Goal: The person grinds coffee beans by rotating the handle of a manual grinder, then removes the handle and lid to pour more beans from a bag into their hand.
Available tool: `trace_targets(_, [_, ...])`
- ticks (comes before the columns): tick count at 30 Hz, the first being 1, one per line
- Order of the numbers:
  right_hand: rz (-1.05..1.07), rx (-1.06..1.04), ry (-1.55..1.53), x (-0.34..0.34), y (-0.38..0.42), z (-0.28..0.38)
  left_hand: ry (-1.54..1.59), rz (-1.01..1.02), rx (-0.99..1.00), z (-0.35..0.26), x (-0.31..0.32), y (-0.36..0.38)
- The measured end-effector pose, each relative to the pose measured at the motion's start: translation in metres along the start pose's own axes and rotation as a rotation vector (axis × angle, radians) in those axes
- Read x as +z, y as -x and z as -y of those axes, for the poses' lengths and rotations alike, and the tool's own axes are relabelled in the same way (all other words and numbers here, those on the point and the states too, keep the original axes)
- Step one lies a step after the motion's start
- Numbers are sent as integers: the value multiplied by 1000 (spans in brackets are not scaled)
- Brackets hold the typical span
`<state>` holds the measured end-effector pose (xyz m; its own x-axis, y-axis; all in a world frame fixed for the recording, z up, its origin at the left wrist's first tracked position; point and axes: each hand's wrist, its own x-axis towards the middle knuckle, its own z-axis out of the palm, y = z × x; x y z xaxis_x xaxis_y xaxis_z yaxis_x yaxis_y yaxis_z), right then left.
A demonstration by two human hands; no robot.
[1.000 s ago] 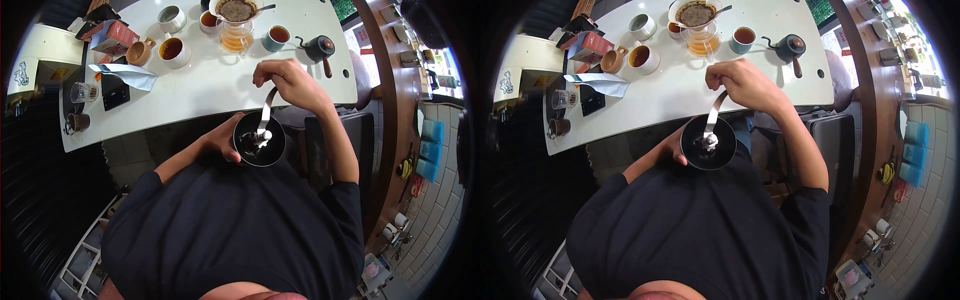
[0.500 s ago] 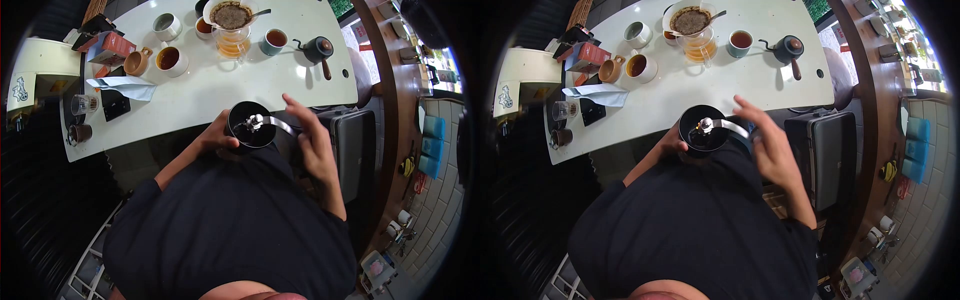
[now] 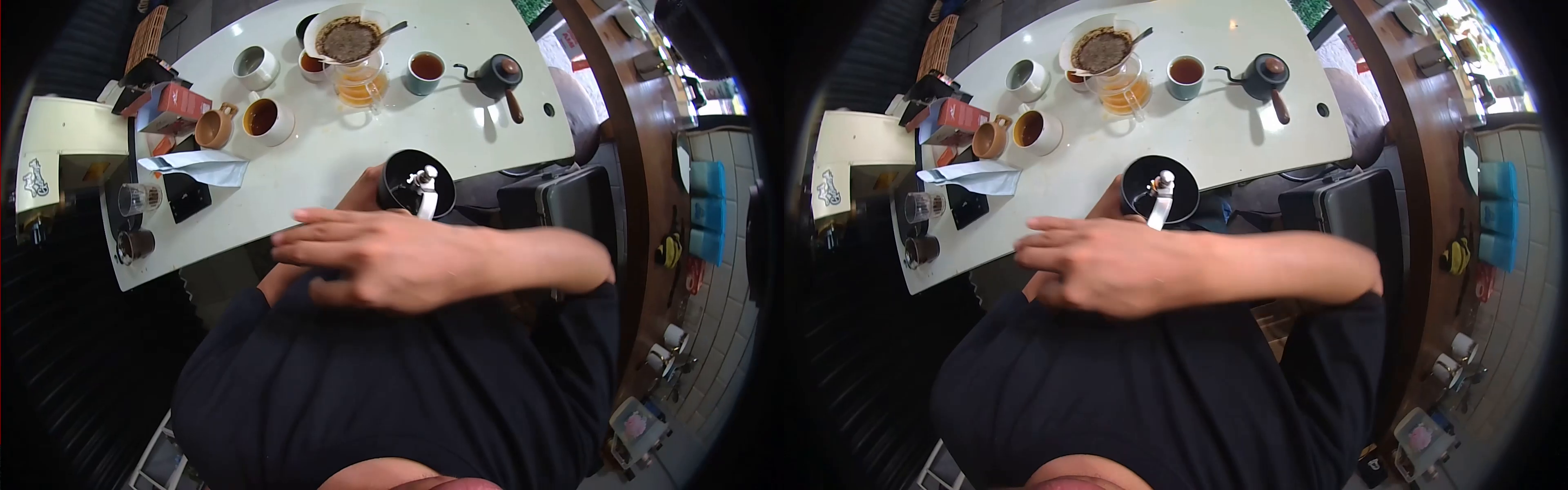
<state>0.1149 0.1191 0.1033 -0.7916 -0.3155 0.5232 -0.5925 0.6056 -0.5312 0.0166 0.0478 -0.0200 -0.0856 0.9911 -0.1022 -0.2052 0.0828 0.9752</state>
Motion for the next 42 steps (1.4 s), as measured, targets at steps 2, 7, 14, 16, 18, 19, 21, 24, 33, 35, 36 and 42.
trace_targets(2, [19,-36,-26,8,-21,-25,-26,47,-82,-3,-3,4])
trace_targets(7, [185,100,63,10,-57,-57,-96,194,-501,-7,-21,22])
trace_targets(14, [256,336,118,-23,-42,-109,-262,244,270,7,-22,12])
trace_targets(16, [318,551,134,-35,-36,-112,-288,306,-16,-1,-31,14])
trace_targets(18, [262,549,70,-30,-23,-114,-372,308,-6,14,-36,17])
trace_targets(19, [262,556,74,-32,-15,-117,-369,314,-2,20,-35,15])
trace_targets(21, [215,528,191,-34,6,-124,-81,179,261,32,-30,20])
trace_targets(24, [224,821,55,-44,56,-116,86,140,-50,13,-41,30])
trace_targets(33, [-358,809,-180,-43,93,-73,-273,466,154,-13,-24,-6])
trace_targets(35, [-432,728,-334,-44,78,-78,-350,424,269,-20,-13,-6])
trace_targets(36, [-382,625,-392,-43,66,-82,-352,430,266,-18,-9,-8])
trace_targets(42, [341,305,-311,6,-36,-12,-87,316,-124,33,-17,16])
